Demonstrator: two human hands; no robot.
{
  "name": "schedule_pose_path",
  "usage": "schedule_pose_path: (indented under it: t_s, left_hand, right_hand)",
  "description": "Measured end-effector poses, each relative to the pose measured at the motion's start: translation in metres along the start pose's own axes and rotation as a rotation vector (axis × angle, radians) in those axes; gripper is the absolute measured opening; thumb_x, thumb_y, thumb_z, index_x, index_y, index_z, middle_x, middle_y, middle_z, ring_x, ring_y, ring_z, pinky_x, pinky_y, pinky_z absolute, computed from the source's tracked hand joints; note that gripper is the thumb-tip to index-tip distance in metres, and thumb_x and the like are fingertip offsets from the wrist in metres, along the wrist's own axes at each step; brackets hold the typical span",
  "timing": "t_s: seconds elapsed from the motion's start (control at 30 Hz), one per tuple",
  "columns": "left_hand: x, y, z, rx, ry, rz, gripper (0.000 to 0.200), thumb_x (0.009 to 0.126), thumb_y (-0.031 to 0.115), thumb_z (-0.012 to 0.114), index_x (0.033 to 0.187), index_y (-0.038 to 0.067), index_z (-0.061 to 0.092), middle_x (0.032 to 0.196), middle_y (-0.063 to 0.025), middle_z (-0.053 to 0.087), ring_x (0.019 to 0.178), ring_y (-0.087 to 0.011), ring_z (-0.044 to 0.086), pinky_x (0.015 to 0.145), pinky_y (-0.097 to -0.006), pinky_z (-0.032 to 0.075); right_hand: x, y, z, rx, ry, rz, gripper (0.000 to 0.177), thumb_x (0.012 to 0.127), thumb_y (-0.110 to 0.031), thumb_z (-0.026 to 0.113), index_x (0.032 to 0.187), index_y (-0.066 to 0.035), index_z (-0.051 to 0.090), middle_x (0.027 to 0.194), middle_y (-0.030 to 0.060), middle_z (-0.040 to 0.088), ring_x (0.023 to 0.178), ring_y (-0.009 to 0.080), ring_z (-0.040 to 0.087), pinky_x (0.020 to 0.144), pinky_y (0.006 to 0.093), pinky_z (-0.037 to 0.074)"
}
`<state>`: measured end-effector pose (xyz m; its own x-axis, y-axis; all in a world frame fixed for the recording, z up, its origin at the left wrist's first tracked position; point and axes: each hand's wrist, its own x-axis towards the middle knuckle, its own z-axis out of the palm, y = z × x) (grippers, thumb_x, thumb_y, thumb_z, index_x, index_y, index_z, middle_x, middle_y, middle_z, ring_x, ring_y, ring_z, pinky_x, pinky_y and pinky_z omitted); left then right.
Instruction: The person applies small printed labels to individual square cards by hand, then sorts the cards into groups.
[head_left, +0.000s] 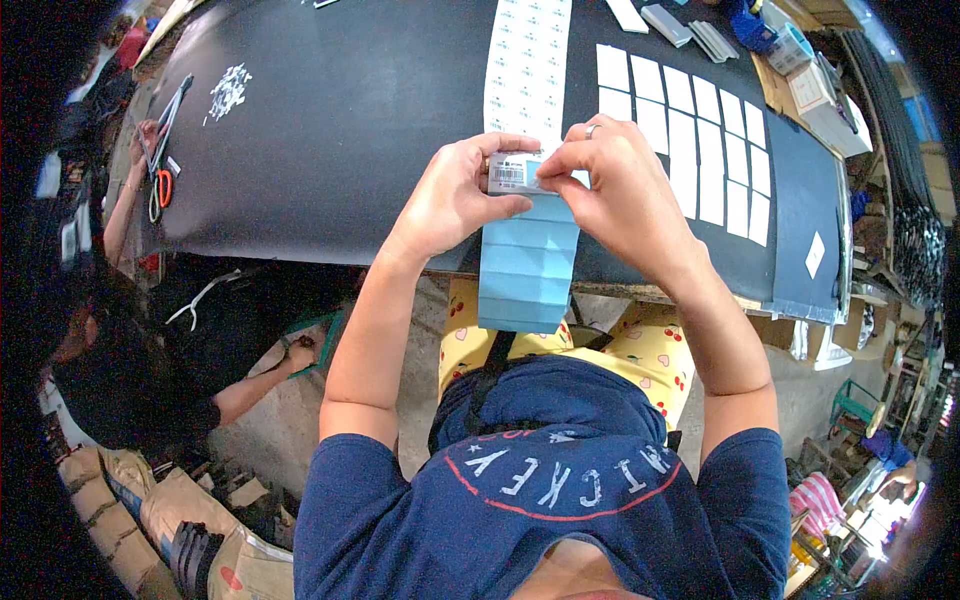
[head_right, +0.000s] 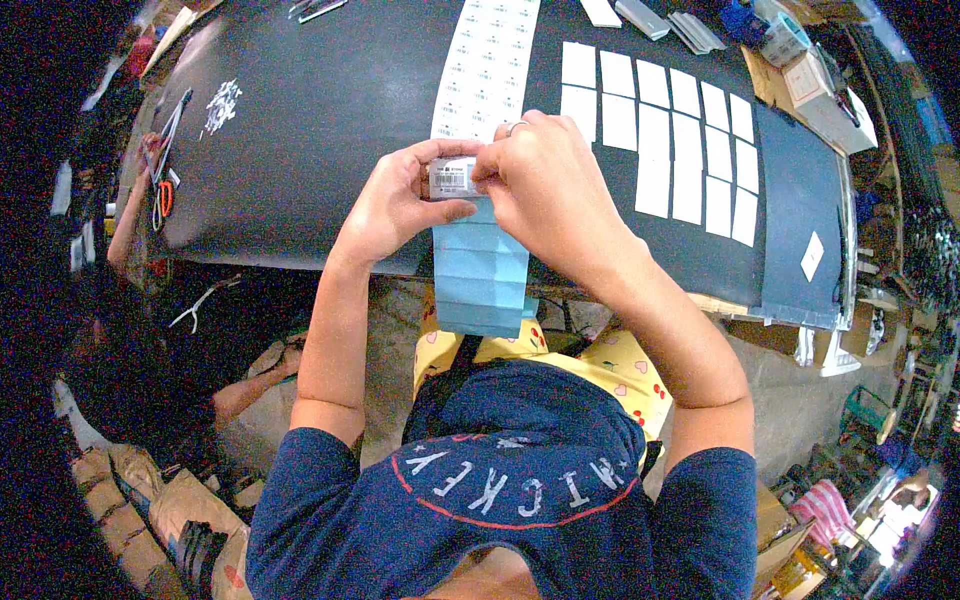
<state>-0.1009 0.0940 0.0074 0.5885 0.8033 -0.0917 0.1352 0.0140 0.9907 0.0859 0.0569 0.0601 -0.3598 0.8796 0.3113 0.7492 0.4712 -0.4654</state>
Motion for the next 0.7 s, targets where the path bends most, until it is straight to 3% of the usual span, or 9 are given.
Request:
schedule_pose_path:
  t_s: [0.27,0.43,0.7]
  left_hand:
    - [-0.002,0.004,-0.002,0.009,0.018,-0.003,0.054,0.072,-0.006,0.075,0.122,0.000,0.056,0.101,-0.0041,0.066,0.090,-0.0105,0.063,0.079,-0.0258,0.054]
    - [-0.002,0.004,-0.003,-0.041,0.011,-0.058,0.055,0.071,-0.006,0.074,0.123,0.000,0.057,0.100,-0.0051,0.066,0.089,-0.0107,0.063,0.078,-0.0260,0.054]
    - [-0.001,0.007,-0.005,-0.023,0.014,-0.070,0.055,0.072,-0.008,0.072,0.123,0.000,0.056,0.102,-0.0065,0.066,0.090,-0.0117,0.064,0.078,-0.0260,0.054]
  right_hand:
    - [0.002,0.002,0.004,0.082,-0.023,0.045,0.009,0.069,-0.003,0.062,0.072,-0.004,0.071,0.073,0.0133,0.066,0.076,0.0310,0.062,0.073,0.0431,0.047]
    - [-0.013,-0.001,0.010,0.064,0.120,-0.052,0.009,0.070,-0.002,0.063,0.075,-0.005,0.070,0.077,0.0098,0.064,0.081,0.0285,0.059,0.080,0.0402,0.044]
    - [-0.023,0.005,0.015,0.044,0.160,-0.171,0.015,0.068,-0.001,0.064,0.082,-0.006,0.068,0.083,0.0081,0.060,0.087,0.0270,0.056,0.083,0.0410,0.043]
